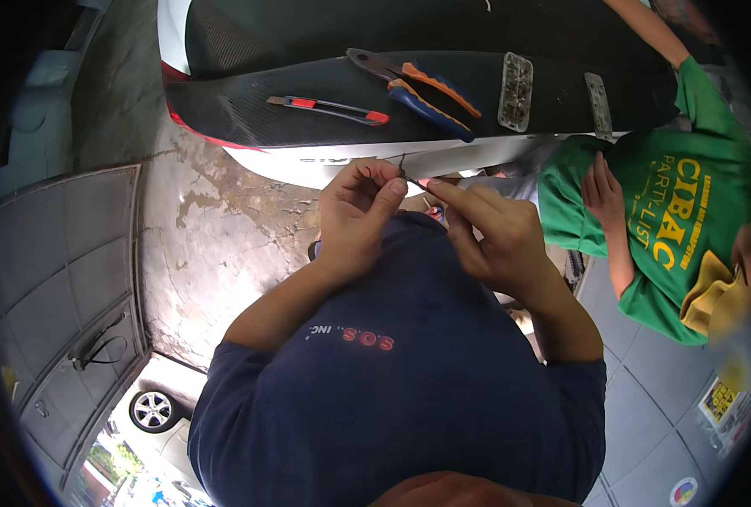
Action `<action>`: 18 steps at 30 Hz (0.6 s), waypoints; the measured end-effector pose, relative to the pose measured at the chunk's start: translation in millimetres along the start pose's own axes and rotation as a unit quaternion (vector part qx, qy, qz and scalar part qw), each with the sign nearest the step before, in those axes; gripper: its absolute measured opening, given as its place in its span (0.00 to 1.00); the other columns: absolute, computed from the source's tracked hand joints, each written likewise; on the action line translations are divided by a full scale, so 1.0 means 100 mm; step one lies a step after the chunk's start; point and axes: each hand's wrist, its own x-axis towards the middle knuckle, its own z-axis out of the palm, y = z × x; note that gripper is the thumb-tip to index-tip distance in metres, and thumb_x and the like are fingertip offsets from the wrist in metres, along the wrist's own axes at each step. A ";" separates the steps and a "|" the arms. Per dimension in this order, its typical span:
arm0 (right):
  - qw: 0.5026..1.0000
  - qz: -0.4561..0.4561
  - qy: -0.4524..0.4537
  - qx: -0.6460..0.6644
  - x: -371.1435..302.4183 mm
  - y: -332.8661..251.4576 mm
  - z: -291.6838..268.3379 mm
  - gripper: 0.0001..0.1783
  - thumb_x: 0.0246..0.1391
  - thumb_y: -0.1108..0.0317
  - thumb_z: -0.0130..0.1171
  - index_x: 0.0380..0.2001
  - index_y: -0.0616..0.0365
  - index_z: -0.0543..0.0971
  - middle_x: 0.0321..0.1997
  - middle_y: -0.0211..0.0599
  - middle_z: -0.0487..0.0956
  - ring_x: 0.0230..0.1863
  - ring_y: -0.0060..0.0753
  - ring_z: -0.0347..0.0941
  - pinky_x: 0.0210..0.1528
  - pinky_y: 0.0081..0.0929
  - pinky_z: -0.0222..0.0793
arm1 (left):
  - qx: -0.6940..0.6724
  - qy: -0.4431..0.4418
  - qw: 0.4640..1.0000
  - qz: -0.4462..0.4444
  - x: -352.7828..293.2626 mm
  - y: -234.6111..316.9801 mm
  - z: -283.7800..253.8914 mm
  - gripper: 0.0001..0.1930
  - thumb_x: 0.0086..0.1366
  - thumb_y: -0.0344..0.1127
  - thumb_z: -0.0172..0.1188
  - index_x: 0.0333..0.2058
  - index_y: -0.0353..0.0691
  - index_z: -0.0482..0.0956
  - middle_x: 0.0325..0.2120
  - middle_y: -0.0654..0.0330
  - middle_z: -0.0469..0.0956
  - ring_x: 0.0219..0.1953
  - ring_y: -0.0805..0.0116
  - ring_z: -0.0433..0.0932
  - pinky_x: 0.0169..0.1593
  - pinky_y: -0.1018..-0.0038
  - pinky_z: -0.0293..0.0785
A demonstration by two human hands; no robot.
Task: The person strips and twists wires together by hand, then uses pliers to crimp a connector while another person holds a light housing on a car trunk.
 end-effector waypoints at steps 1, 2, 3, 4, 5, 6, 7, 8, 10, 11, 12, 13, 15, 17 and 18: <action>1.000 0.003 0.002 -0.001 -0.02 -0.02 -0.01 0.21 0.51 0.81 0.60 0.50 0.58 0.83 0.24 0.36 0.78 0.19 0.31 0.74 0.23 0.28 0.69 | -0.001 -0.005 1.000 0.003 0.00 -0.01 0.01 0.07 0.69 0.26 0.63 0.44 0.35 0.77 0.38 0.64 0.78 0.40 0.80 0.75 0.44 0.82 0.72; 1.000 0.019 -0.003 -0.001 -0.04 -0.04 -0.02 0.21 0.52 0.81 0.60 0.50 0.58 0.83 0.24 0.37 0.78 0.19 0.31 0.74 0.24 0.28 0.69 | -0.001 -0.007 1.000 0.001 -0.01 -0.02 0.02 0.07 0.69 0.26 0.63 0.44 0.35 0.77 0.38 0.64 0.78 0.40 0.80 0.75 0.44 0.82 0.72; 0.999 0.034 -0.009 0.000 -0.06 -0.05 -0.03 0.20 0.53 0.80 0.60 0.50 0.58 0.83 0.24 0.37 0.79 0.20 0.31 0.74 0.24 0.28 0.70 | -0.004 -0.015 1.000 0.015 -0.01 -0.03 0.04 0.08 0.69 0.26 0.63 0.45 0.34 0.77 0.38 0.64 0.78 0.40 0.80 0.75 0.44 0.82 0.72; 0.999 0.036 -0.007 -0.001 -0.10 -0.04 -0.02 0.20 0.53 0.80 0.60 0.50 0.58 0.83 0.24 0.37 0.79 0.20 0.31 0.74 0.24 0.28 0.70 | -0.008 -0.022 0.999 0.029 -0.02 -0.04 0.05 0.08 0.69 0.25 0.63 0.45 0.34 0.77 0.38 0.64 0.78 0.40 0.80 0.75 0.44 0.81 0.72; 0.998 0.056 -0.002 0.024 -0.14 -0.03 0.01 0.20 0.54 0.80 0.60 0.51 0.58 0.83 0.24 0.38 0.79 0.20 0.31 0.74 0.25 0.28 0.70 | -0.007 -0.024 0.999 0.028 -0.03 -0.04 0.06 0.08 0.69 0.25 0.63 0.45 0.34 0.77 0.38 0.64 0.78 0.40 0.80 0.75 0.44 0.81 0.72; 0.996 0.076 0.003 0.049 -0.17 -0.02 0.02 0.20 0.55 0.79 0.59 0.51 0.58 0.83 0.24 0.39 0.79 0.20 0.31 0.74 0.26 0.27 0.70 | 0.025 -0.026 0.999 0.033 -0.04 -0.02 0.07 0.09 0.69 0.25 0.63 0.46 0.33 0.77 0.38 0.64 0.78 0.40 0.80 0.75 0.44 0.82 0.72; 0.996 0.077 0.004 0.048 -0.16 -0.05 -0.03 0.20 0.55 0.79 0.59 0.51 0.58 0.83 0.24 0.39 0.79 0.20 0.31 0.74 0.26 0.27 0.70 | 0.057 -0.028 0.997 0.038 -0.05 -0.01 0.07 0.09 0.69 0.24 0.63 0.46 0.33 0.77 0.37 0.64 0.78 0.40 0.80 0.75 0.44 0.82 0.72; 0.977 0.170 -0.047 0.122 -0.12 -0.11 -0.11 0.20 0.56 0.79 0.59 0.52 0.58 0.82 0.25 0.40 0.80 0.21 0.31 0.75 0.27 0.26 0.70 | 0.057 -0.030 0.997 0.037 -0.06 0.01 0.08 0.09 0.69 0.24 0.63 0.46 0.33 0.77 0.37 0.64 0.78 0.40 0.80 0.75 0.44 0.82 0.72; 0.941 0.261 -0.095 0.194 -0.12 -0.13 -0.18 0.20 0.57 0.78 0.58 0.53 0.59 0.82 0.26 0.41 0.81 0.22 0.31 0.76 0.28 0.26 0.70 | 0.127 -0.051 0.989 0.048 -0.06 0.05 0.08 0.09 0.68 0.24 0.62 0.47 0.32 0.77 0.37 0.64 0.78 0.40 0.80 0.75 0.45 0.81 0.72; 0.937 0.259 -0.101 0.211 -0.12 -0.09 -0.20 0.20 0.56 0.78 0.58 0.53 0.58 0.82 0.26 0.40 0.80 0.22 0.33 0.76 0.27 0.26 0.69 | 0.126 -0.054 0.989 0.048 -0.07 0.06 0.08 0.09 0.68 0.24 0.62 0.47 0.32 0.77 0.37 0.64 0.78 0.40 0.80 0.75 0.45 0.81 0.72; 0.933 0.256 -0.107 0.227 -0.12 -0.07 -0.21 0.21 0.56 0.78 0.58 0.53 0.58 0.82 0.26 0.39 0.79 0.23 0.34 0.77 0.26 0.27 0.68 | 0.141 -0.066 0.987 0.038 -0.07 0.08 0.07 0.09 0.68 0.24 0.62 0.46 0.32 0.77 0.37 0.64 0.78 0.40 0.79 0.76 0.45 0.81 0.72; 0.933 0.259 -0.105 0.226 -0.12 -0.06 -0.22 0.21 0.56 0.78 0.58 0.53 0.58 0.82 0.26 0.39 0.79 0.23 0.34 0.77 0.26 0.27 0.68 | 0.156 -0.080 0.984 0.026 -0.06 0.10 0.07 0.09 0.68 0.24 0.62 0.46 0.32 0.77 0.37 0.63 0.78 0.40 0.79 0.76 0.46 0.80 0.72; 0.993 0.041 -0.091 -0.059 -0.13 -0.04 -0.22 0.22 0.54 0.77 0.59 0.53 0.58 0.82 0.24 0.36 0.77 0.22 0.36 0.76 0.25 0.29 0.68 | 0.188 -0.094 0.978 0.005 -0.04 0.16 0.06 0.09 0.68 0.24 0.62 0.46 0.32 0.78 0.38 0.63 0.79 0.41 0.79 0.77 0.47 0.79 0.73; 0.989 -0.036 -0.080 -0.117 -0.10 0.02 -0.20 0.22 0.52 0.77 0.60 0.53 0.57 0.82 0.23 0.35 0.75 0.22 0.37 0.75 0.25 0.32 0.68 | 0.220 -0.105 0.970 -0.013 -0.03 0.16 0.07 0.09 0.68 0.25 0.63 0.47 0.31 0.78 0.39 0.62 0.80 0.42 0.78 0.77 0.49 0.78 0.73; 0.976 -0.114 -0.069 -0.173 -0.09 0.03 -0.19 0.23 0.51 0.77 0.61 0.53 0.57 0.83 0.22 0.34 0.73 0.21 0.39 0.74 0.25 0.34 0.68 | 0.164 -0.131 0.977 -0.035 -0.02 0.15 0.08 0.10 0.68 0.26 0.64 0.47 0.32 0.78 0.39 0.62 0.81 0.41 0.79 0.77 0.46 0.79 0.73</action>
